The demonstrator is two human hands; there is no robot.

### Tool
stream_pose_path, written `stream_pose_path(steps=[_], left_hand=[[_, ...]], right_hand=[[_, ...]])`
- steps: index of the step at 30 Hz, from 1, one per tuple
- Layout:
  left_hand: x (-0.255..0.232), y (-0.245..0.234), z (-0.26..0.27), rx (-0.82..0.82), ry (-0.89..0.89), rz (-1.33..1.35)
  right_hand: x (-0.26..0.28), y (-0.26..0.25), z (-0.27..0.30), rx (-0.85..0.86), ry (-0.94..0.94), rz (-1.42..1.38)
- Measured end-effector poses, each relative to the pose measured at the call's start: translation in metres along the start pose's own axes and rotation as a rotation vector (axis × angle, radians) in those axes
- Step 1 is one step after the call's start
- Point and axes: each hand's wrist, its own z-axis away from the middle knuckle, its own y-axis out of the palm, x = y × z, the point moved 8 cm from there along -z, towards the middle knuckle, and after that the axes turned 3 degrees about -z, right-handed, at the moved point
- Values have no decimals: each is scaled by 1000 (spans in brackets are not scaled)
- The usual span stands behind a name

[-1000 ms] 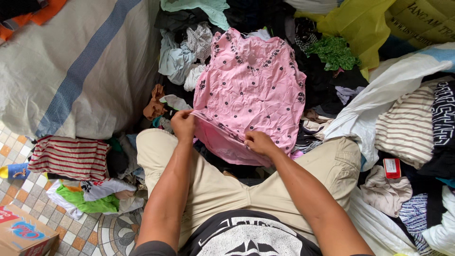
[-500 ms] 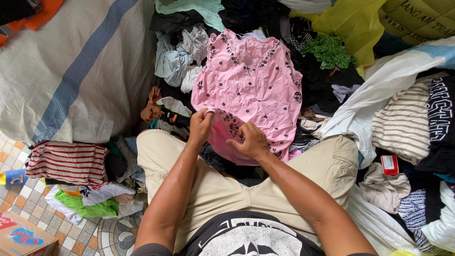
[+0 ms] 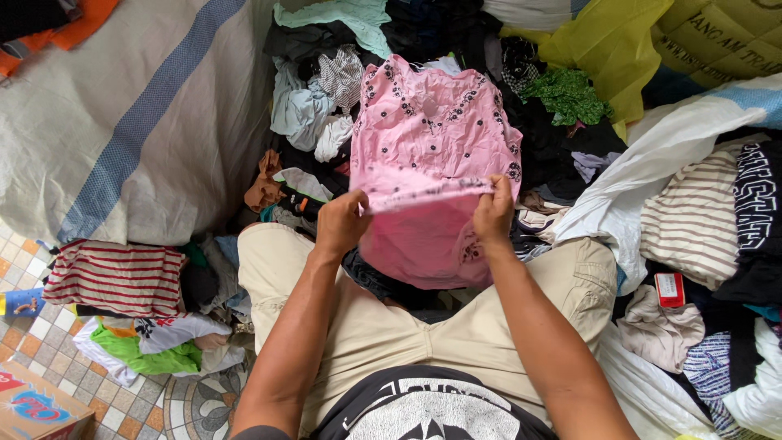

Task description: The person picks up individual pieces of clothing from a large pile, unfolds them to view their details, and sets them aside into separate groups on the floor.

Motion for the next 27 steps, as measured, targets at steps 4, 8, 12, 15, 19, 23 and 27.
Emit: stream_pose_path(steps=[4,8,12,15,19,23,27], left_hand=[[6,-29,-12,-305,40,-102],[31,-80,-13,-534,-63,45],[62,-90,1,-654,-54,-3],[43,-123,-6,-716,-49,103],[69,-167,10,-848,-157,357],[91,-195,28,-970,-337,599],[72,-208,23,-897,-461,1143]], right_hand=[[64,-27,6,94,42,113],[106,-41,3,132,-262,209],[105,-49,-5,104,-391,322],[39,-64,-28,-53,-484,328],[13,-134,-44,-230,-338,321],[-6,-191,-47,-392,-153,136],[-15,-203,-50,-379,344,-794]])
